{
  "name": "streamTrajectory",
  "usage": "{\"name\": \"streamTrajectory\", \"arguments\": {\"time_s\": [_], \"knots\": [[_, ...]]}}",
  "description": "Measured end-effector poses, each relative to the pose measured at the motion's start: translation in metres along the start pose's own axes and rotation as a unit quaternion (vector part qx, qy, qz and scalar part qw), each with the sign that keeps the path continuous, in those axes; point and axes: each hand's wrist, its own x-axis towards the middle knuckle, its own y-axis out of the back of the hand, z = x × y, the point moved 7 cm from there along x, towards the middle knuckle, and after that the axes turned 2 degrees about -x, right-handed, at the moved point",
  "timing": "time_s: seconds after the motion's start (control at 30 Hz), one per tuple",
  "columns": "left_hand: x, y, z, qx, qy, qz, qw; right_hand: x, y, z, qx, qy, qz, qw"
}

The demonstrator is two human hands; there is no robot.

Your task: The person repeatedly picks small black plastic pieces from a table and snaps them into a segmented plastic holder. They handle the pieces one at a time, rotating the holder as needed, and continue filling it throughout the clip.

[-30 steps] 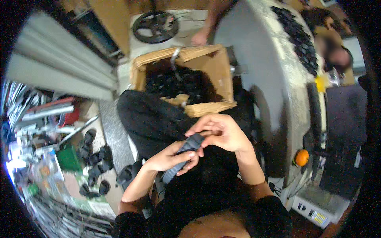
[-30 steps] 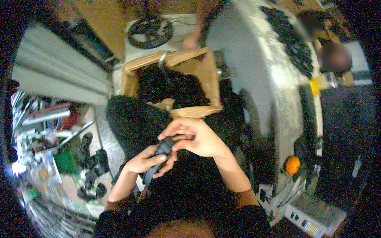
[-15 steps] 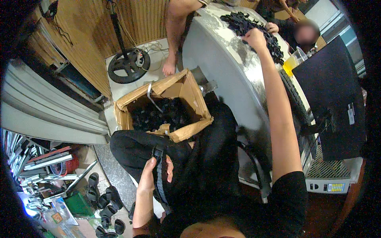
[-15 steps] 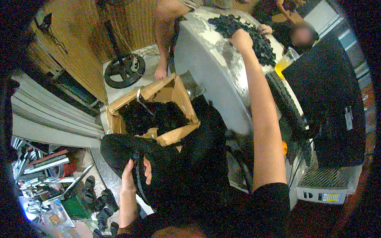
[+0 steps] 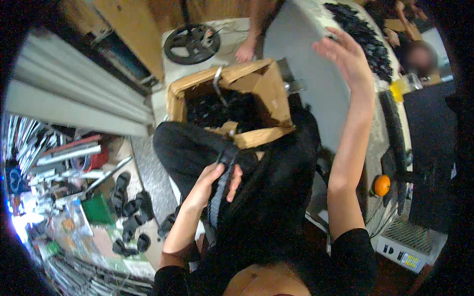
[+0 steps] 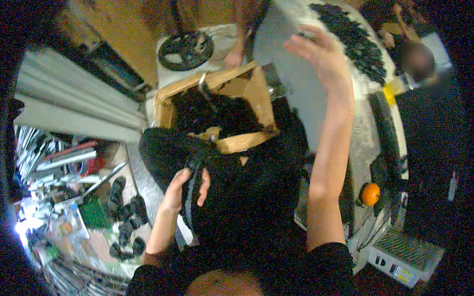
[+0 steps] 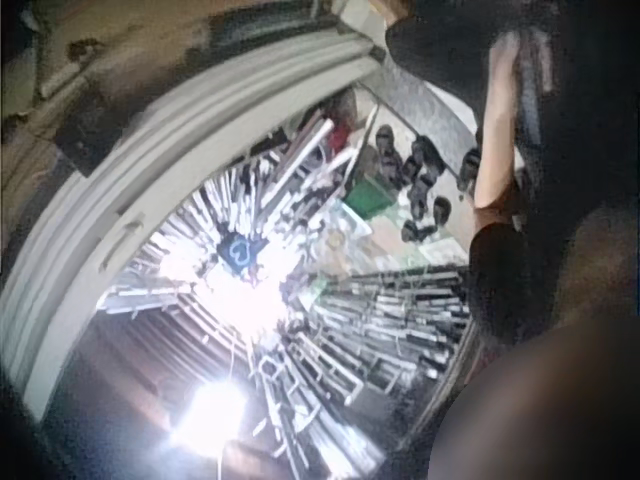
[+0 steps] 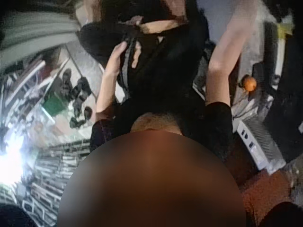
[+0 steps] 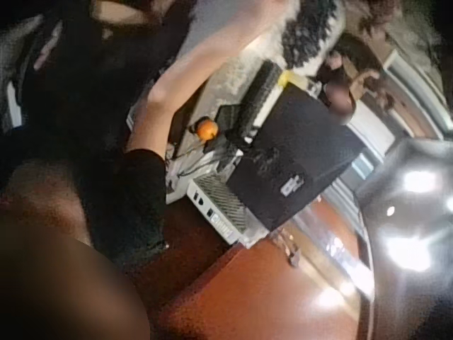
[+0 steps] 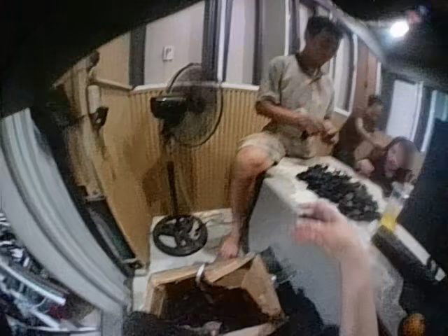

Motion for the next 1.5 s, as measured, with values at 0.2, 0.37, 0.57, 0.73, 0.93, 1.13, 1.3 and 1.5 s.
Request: {"name": "streamTrajectory", "arguments": {"time_s": [0.2,0.37,0.57,0.73,0.93,1.13,1.3,1.5], "knots": [[-0.003,-0.011,0.004,0.031,0.003,-0.055,0.998,-0.153,-0.152,0.040,0.170,-0.245,-0.265,0.917],[0.001,-0.011,0.003,0.054,-0.002,-0.059,0.997,-0.188,-0.165,0.051,0.420,-0.317,-0.210,0.824],[0.001,-0.012,0.001,0.043,0.003,-0.070,0.997,-0.191,-0.161,0.051,0.304,-0.195,-0.228,0.904],[0.000,-0.017,-0.002,0.094,0.014,-0.063,0.993,-0.204,-0.179,0.059,0.391,-0.217,-0.185,0.875],[0.000,-0.017,-0.009,0.134,0.003,-0.066,0.989,-0.211,-0.184,0.065,0.424,-0.221,-0.191,0.857],[0.002,-0.013,-0.020,0.153,0.013,-0.068,0.986,-0.211,-0.181,0.070,0.401,-0.202,-0.234,0.862],[0.000,-0.021,-0.026,0.156,-0.010,-0.084,0.984,-0.210,-0.181,0.044,0.416,-0.159,-0.353,0.823],[-0.003,-0.028,-0.028,0.096,0.061,-0.125,0.986,-0.169,-0.147,0.025,0.106,0.038,-0.561,0.820]]}}
